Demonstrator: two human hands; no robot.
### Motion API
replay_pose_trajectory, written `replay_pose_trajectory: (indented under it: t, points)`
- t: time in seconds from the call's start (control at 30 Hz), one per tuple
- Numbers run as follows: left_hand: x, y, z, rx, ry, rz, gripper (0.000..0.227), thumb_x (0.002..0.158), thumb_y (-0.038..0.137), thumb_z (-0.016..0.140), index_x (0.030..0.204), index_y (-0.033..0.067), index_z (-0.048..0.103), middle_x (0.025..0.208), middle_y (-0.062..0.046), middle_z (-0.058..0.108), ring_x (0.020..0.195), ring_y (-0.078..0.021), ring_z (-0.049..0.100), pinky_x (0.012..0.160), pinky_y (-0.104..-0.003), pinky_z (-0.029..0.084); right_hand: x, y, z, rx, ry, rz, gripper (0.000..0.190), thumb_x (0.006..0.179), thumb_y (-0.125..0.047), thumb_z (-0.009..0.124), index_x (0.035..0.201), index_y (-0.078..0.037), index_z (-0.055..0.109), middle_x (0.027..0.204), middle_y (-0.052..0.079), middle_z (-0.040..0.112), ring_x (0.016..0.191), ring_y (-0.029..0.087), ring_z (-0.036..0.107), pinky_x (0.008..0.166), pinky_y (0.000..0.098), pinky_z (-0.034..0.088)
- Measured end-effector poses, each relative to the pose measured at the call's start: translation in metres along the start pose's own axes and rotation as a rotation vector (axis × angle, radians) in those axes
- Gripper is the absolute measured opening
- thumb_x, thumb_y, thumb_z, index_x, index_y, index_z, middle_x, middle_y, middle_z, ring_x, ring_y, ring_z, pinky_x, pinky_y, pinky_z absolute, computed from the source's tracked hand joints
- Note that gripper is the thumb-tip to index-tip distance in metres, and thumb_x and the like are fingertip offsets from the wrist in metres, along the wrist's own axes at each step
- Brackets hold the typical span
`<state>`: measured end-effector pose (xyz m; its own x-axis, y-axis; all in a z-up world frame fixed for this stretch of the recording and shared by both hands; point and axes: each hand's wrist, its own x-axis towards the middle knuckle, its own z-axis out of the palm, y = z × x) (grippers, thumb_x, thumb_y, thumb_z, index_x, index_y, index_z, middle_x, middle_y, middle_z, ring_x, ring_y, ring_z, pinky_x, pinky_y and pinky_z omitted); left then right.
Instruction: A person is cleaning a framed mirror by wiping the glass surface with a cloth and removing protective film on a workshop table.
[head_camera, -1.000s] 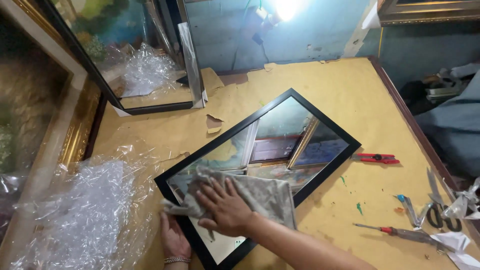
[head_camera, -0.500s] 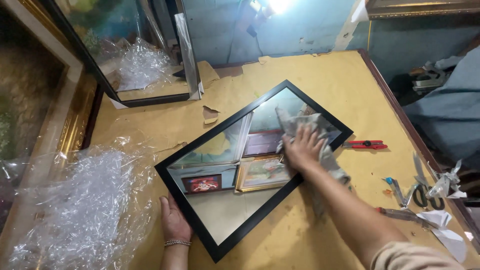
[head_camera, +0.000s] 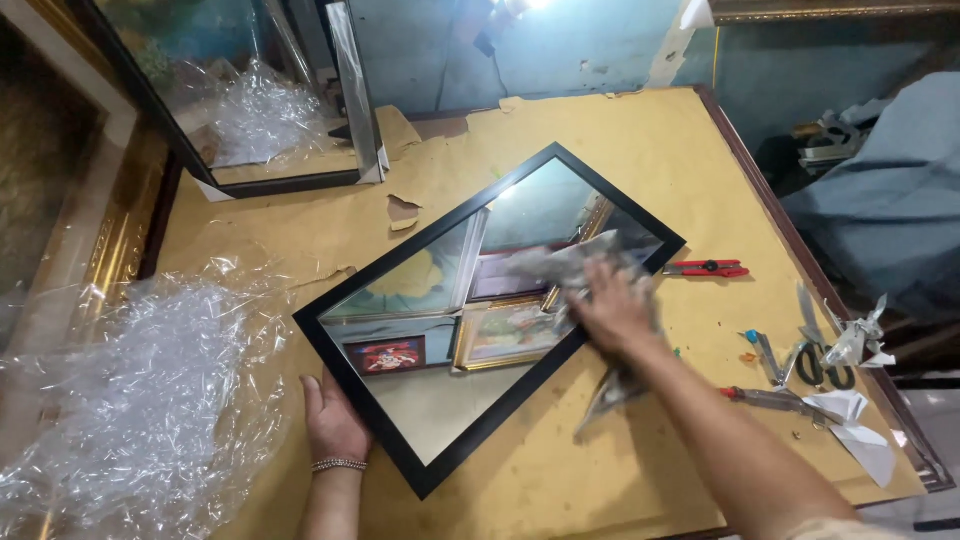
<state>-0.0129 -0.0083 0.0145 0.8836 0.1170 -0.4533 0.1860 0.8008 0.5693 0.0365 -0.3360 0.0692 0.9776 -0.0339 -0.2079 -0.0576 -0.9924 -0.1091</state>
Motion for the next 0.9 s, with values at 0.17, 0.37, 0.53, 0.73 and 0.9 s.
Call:
replay_pose_trajectory:
  t: [0.17, 0.37, 0.53, 0.73, 0.9]
  points:
    - [0.011, -0.005, -0.015, -0.097, -0.097, 0.020, 0.049, 0.091, 0.054, 0.025, 0.114, 0.0208, 0.053, 0.118, -0.008, 0.054, 0.113, -0.0263, 0.048, 0.098, -0.044, 0.035, 0.037, 0.042, 0.007, 0.139, -0.049, 0.337, 0.082, 0.077, -0.065, 0.004, 0.140, -0.014, -0.003, 0.147, 0.006, -0.006, 0.135, 0.029, -0.003, 0.104, 0.0556, -0.004]
    - [0.030, -0.006, -0.038, -0.072, 0.008, -0.025, 0.045, 0.085, 0.059, 0.035, 0.116, 0.0323, 0.054, 0.119, 0.002, 0.055, 0.113, -0.0211, 0.049, 0.103, -0.038, 0.033, -0.057, -0.118, 0.041, -0.010, -0.018, -0.198, 0.079, 0.080, -0.061, 0.035, 0.138, -0.008, 0.022, 0.142, 0.015, 0.024, 0.132, 0.036, 0.012, 0.103, 0.0563, 0.008]
    - [-0.006, 0.012, -0.005, -0.155, -0.004, -0.070, 0.046, 0.081, 0.061, 0.041, 0.114, 0.0332, 0.055, 0.115, -0.004, 0.058, 0.109, -0.0274, 0.053, 0.099, -0.043, 0.037, -0.124, -0.184, 0.061, 0.123, 0.023, -0.752, 0.072, 0.083, -0.058, 0.028, 0.136, -0.009, 0.026, 0.140, 0.017, 0.025, 0.130, 0.039, 0.015, 0.101, 0.0559, 0.012]
    - [-0.004, 0.004, -0.005, -0.191, -0.086, -0.029, 0.050, 0.081, 0.062, 0.036, 0.118, 0.0328, 0.052, 0.119, -0.005, 0.056, 0.112, -0.0272, 0.050, 0.100, -0.044, 0.036, -0.069, -0.081, 0.024, -0.027, 0.051, -0.360, 0.065, 0.083, -0.053, 0.036, 0.138, -0.019, 0.026, 0.139, 0.008, 0.030, 0.129, 0.031, 0.024, 0.097, 0.0583, 0.019]
    - [0.017, -0.005, -0.027, -0.216, -0.148, -0.022, 0.041, 0.084, 0.058, 0.039, 0.112, 0.0333, 0.057, 0.111, -0.002, 0.060, 0.106, -0.0240, 0.054, 0.095, -0.040, 0.041, -0.005, 0.024, 0.062, -0.053, 0.153, 0.102, 0.065, 0.088, -0.057, 0.022, 0.140, -0.020, 0.018, 0.146, 0.005, 0.019, 0.132, 0.034, 0.017, 0.090, 0.0742, 0.015]
